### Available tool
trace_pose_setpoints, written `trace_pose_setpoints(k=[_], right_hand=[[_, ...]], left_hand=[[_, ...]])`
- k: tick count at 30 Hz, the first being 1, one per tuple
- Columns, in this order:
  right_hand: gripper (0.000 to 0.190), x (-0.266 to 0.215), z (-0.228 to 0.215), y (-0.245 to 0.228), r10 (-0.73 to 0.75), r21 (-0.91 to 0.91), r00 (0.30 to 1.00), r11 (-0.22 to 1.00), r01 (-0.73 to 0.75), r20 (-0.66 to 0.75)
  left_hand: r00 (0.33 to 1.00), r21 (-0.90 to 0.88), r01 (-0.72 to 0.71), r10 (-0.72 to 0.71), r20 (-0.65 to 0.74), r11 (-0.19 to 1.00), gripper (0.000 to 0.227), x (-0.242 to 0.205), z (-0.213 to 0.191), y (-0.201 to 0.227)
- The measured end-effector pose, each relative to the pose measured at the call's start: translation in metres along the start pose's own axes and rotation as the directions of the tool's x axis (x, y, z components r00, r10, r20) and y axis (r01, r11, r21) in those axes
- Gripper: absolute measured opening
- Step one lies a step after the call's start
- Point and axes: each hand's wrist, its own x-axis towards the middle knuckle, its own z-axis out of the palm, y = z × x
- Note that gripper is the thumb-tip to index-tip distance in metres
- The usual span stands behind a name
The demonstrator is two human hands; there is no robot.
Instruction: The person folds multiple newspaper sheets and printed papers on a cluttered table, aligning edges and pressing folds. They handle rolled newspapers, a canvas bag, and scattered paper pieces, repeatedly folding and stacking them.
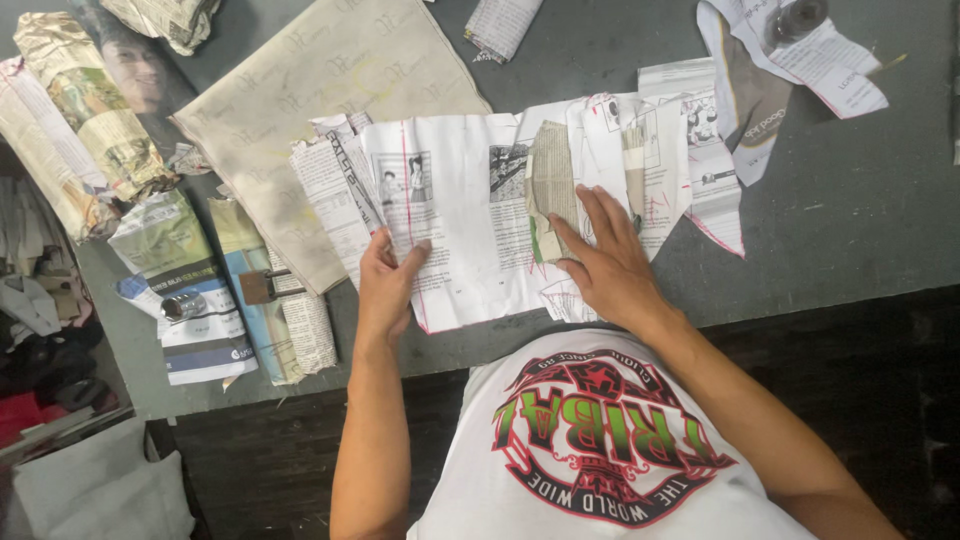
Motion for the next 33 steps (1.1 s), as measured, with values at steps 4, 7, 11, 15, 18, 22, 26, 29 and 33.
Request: trace_pose_setpoints(k=[4, 7, 11, 15, 18, 22, 26, 29, 33], right_hand=[[0.059, 0.001, -0.002, 0.001, 0.002, 0.002, 1.000, 1.000, -0.002, -0.004], [0.059, 0.001, -0.001, -0.001, -0.006, 0.000, 1.000, 1.000, 0.006, -0.007], [0.060, 0.001, 0.000, 0.001, -0.013, 0.008, 1.000, 1.000, 0.013, -0.008], [0.061, -0.001, 0.000, 0.001, -0.019, 0.006, 1.000, 1.000, 0.019, -0.019], [0.061, 0.001, 0.000, 0.002, -0.026, -0.001, 1.000, 1.000, 0.026, -0.011], [0.060, 0.000, 0.000, 0.001, -0.020, 0.005, 1.000, 1.000, 0.020, -0.005], [0.060, 0.001, 0.000, 0.001, -0.008, 0.009, 1.000, 1.000, 0.008, -0.001], [0.060, 0.001, 0.000, 0.001, -0.014, 0.015, 1.000, 1.000, 0.014, -0.003], [0.061, 0.001, 0.000, 0.001, -0.016, 0.010, 1.000, 1.000, 0.016, -0.002]], left_hand=[[0.992, -0.041, 0.087, -0.090, -0.085, 0.995, 0.042, 0.005, -0.015, 0.005], [0.996, -0.068, 0.083, -0.085, -0.017, 0.994, 0.040, 0.008, -0.037, 0.000], [0.982, 0.021, 0.136, -0.137, 0.132, 0.991, 0.026, 0.010, -0.052, -0.011], [0.969, -0.149, 0.139, -0.103, 0.225, 0.979, 0.021, 0.008, -0.034, -0.015], [0.960, -0.245, 0.151, -0.083, 0.268, 0.958, 0.037, 0.007, -0.018, -0.003], [0.970, -0.358, 0.167, -0.089, 0.224, 0.919, 0.045, 0.006, -0.012, 0.014], [0.982, -0.275, 0.149, -0.111, 0.150, 0.950, 0.043, 0.008, -0.015, 0.024], [0.998, 0.001, 0.015, -0.015, -0.063, 1.000, 0.030, 0.008, -0.022, 0.022], [0.969, 0.109, -0.160, 0.177, -0.173, 0.981, 0.021, 0.012, -0.030, 0.009]])
